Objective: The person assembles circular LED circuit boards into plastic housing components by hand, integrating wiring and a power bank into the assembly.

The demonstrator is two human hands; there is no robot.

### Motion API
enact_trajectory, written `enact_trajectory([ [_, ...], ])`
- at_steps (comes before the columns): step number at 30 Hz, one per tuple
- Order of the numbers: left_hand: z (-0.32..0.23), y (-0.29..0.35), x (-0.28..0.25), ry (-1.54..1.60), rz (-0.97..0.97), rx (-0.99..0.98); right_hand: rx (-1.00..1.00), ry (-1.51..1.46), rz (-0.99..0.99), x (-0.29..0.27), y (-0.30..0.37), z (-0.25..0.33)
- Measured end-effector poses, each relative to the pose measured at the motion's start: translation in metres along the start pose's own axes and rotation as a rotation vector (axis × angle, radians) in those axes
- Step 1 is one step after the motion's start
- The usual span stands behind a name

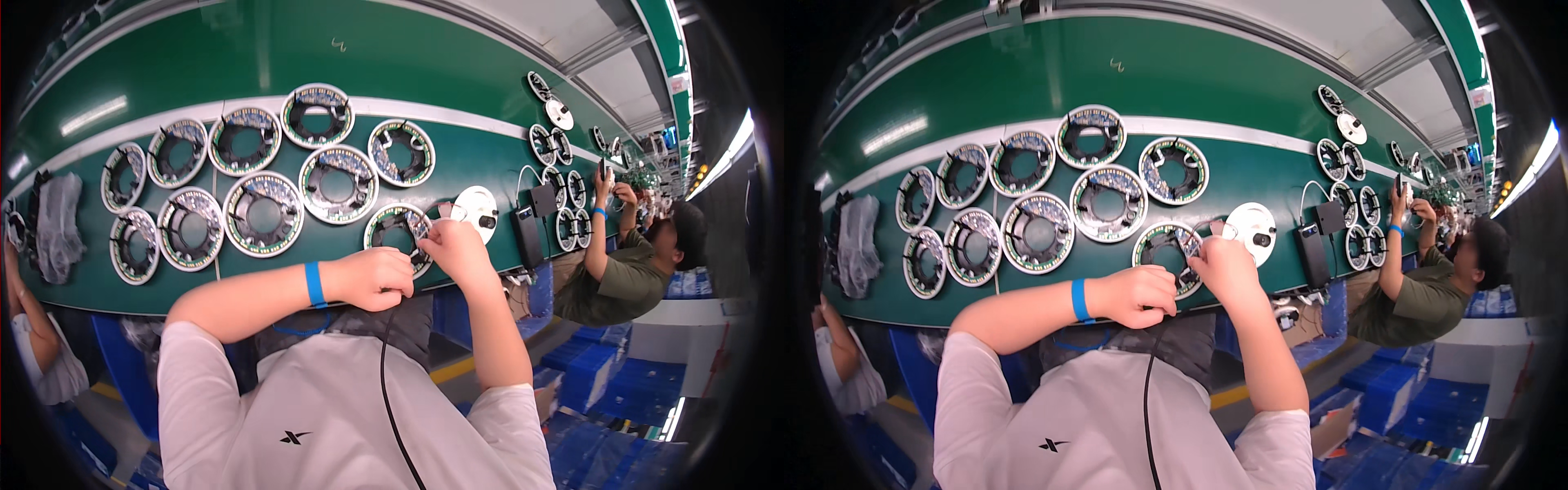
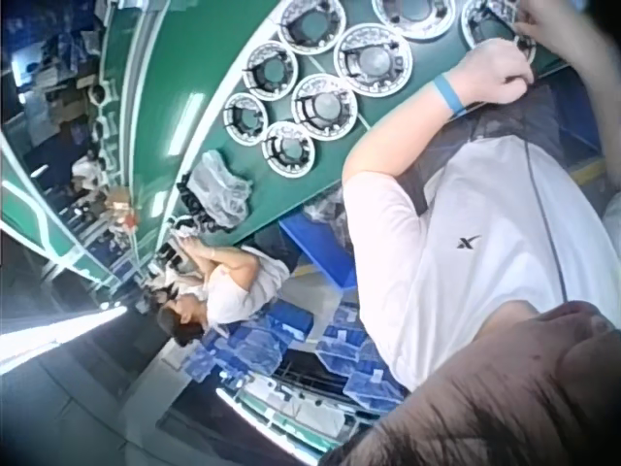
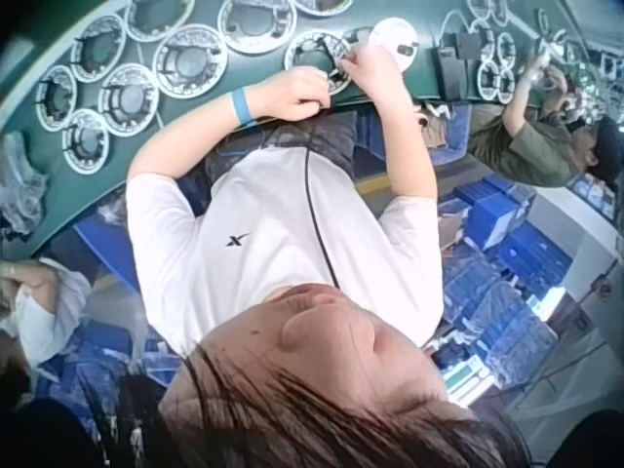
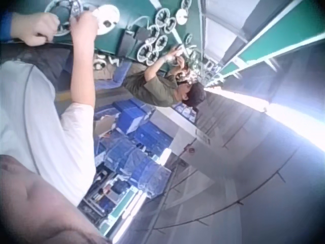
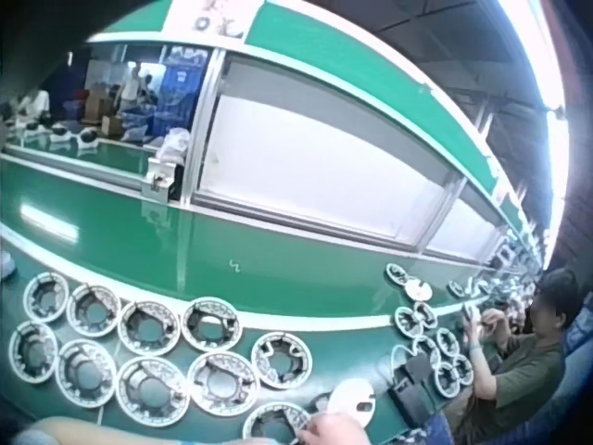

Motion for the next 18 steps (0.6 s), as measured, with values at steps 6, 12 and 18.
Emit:
enact_trajectory([
  [6, -0.058, -0.004, -0.048, -0.746, -0.311, -0.313, 0.165, -0.462, -0.87, -0.088, 0.047, -0.067],
  [12, -0.012, 0.055, -0.041, -0.865, -0.54, -0.876, 0.483, -0.846, -0.297, -0.007, 0.005, -0.173],
  [18, 0.012, 0.056, -0.036, -0.837, -0.584, -1.03, 0.445, -1.207, -0.117, 0.024, 0.004, -0.17],
])
Point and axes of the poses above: each hand's wrist, its own y-axis away from the middle knuckle, its own x-axis out of the palm, z = x × y, the point moved 9 cm from there along -y, towards the middle knuckle, and after that the axes turned 6 degrees about y, right-handed, at the moved point
